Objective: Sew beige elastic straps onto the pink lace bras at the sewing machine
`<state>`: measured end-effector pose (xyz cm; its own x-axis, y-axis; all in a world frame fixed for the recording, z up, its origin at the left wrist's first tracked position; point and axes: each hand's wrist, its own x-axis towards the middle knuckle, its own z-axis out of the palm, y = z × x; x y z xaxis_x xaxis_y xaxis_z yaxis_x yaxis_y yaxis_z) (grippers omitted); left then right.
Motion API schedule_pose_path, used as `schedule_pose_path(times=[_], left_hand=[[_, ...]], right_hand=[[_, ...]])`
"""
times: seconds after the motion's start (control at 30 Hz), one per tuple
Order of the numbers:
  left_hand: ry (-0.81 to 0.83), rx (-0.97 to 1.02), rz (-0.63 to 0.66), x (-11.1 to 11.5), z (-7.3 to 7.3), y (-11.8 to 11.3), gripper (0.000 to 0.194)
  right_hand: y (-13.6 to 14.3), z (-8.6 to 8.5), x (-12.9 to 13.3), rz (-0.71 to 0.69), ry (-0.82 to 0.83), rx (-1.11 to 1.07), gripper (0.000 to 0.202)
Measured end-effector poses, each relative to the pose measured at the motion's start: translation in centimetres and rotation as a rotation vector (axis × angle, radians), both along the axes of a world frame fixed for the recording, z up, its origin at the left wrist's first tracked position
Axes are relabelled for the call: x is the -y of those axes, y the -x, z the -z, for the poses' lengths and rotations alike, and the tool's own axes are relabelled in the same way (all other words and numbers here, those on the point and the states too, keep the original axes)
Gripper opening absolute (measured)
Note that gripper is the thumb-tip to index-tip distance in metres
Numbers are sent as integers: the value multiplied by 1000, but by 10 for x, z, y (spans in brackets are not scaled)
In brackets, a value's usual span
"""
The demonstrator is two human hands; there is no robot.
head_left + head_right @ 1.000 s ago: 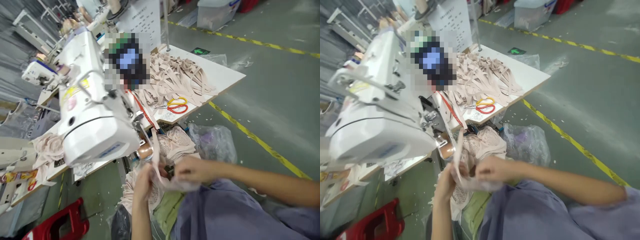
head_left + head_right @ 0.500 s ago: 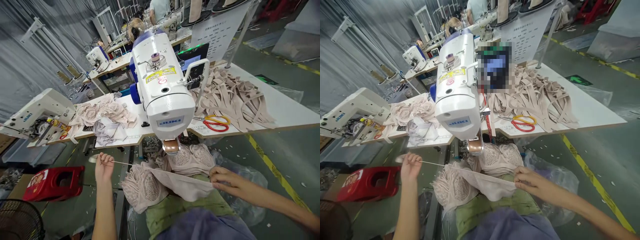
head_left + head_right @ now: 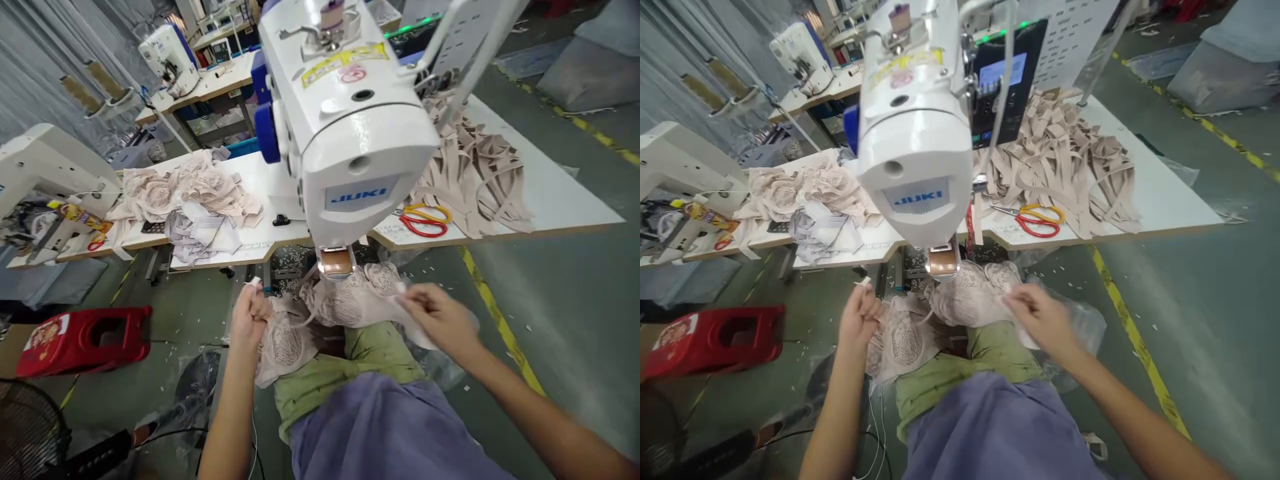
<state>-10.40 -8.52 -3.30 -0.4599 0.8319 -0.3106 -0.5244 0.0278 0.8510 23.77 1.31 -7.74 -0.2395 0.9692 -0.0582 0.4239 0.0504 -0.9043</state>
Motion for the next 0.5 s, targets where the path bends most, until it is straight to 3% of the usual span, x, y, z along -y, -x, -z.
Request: schedule_pose_path(times=[0.1,0.23,0.4,0.5], left_hand=[[63,-63,196,-13,9,-60,25],[113,-208,403,-17,3,-107,25],[164,-744,666,-25,-15,-124,31],[190,-870,792,-35,-13,-119,30]], right_hand=[[22,-11,0,-358,85,-61,31],[39,-28,-8,-520,145,-177,34],[40,-45,-20,-646,107,-111,26],[36,-43,-29,-762,37,-11,19]])
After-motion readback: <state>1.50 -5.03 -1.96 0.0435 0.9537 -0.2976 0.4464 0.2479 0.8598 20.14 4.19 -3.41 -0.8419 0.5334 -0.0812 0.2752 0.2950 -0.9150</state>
